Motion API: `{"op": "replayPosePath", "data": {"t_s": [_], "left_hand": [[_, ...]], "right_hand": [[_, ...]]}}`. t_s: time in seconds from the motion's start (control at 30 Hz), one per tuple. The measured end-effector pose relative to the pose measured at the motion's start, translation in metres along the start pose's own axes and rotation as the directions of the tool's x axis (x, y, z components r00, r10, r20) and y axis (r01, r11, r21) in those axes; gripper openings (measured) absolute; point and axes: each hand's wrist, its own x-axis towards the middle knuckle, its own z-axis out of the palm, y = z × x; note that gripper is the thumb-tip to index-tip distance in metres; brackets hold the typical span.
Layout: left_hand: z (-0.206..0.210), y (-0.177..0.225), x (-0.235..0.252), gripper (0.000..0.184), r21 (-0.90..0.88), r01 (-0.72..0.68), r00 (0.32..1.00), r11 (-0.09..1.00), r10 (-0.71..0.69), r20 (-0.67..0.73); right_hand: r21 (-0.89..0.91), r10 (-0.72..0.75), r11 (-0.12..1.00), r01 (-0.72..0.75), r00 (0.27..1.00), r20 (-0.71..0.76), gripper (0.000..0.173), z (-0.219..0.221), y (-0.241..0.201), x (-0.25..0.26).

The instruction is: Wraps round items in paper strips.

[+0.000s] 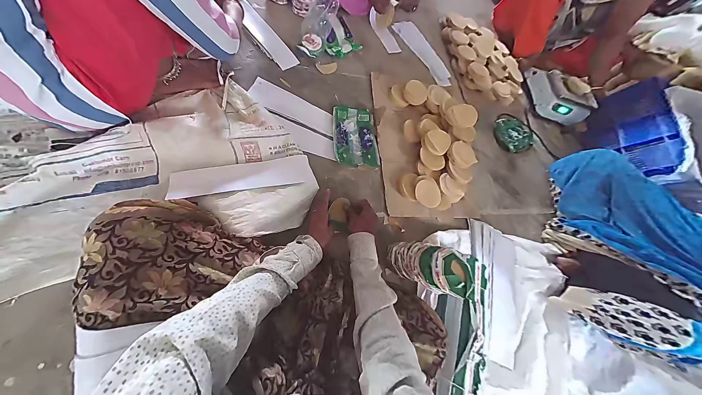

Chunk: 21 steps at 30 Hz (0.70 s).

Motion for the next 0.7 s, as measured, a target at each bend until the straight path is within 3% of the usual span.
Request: {"op": "replayPosePath", "data": {"t_s": [0.07,0.13,0.2,0.27,0.37,0.43,0.53,0.63,0.7], "left_hand": [[-0.004,0.004,0.005,0.100,0.035,0.000,0.999,0.999,-0.001,0.038],[0.001,0.004,0.003,0.102,0.048,-0.010,1.000,0.999,0.011,-0.011],[0.015,-0.004,-0.002,0.100,-0.059,-0.044,0.996,0.997,0.039,-0.085],[0.022,-0.015,-0.002,0.100,-0.117,-0.066,0.990,0.991,0.050,-0.135],[0.006,-0.004,0.004,0.111,-0.039,-0.014,1.000,0.999,0.013,-0.014],[-0.001,-0.004,0.011,0.112,-0.038,-0.044,0.997,0.998,0.046,0.067],[-0.007,-0.009,0.018,0.111,-0.005,-0.091,0.985,0.996,0.091,0.149],[-0.003,-0.004,0.011,0.106,0.063,-0.089,0.995,0.994,0.086,0.049],[0.004,-0.004,0.000,0.098,0.032,-0.057,0.998,0.998,0.058,-0.033]], "right_hand": [[-0.010,0.056,0.998,-0.055,0.998,0.022,0.043,-0.005,-0.001,0.004],[0.036,0.145,0.989,-0.143,0.988,-0.056,0.042,0.001,-0.003,-0.011],[0.034,0.096,0.995,-0.092,0.983,-0.158,0.037,0.017,-0.004,-0.032],[-0.030,-0.013,1.000,0.009,0.991,-0.135,0.033,0.026,-0.001,-0.049],[-0.005,-0.039,0.999,0.038,0.995,-0.090,0.033,0.018,0.005,-0.043],[0.039,0.011,0.999,-0.009,0.999,-0.053,0.045,0.007,0.000,-0.021],[-0.023,0.018,1.000,-0.018,1.000,0.009,0.041,-0.004,-0.009,-0.002],[0.053,0.137,0.990,-0.133,0.987,-0.089,0.038,0.002,-0.012,-0.014],[0.028,0.099,0.995,-0.096,0.979,-0.176,0.033,0.019,-0.012,-0.039]]}}
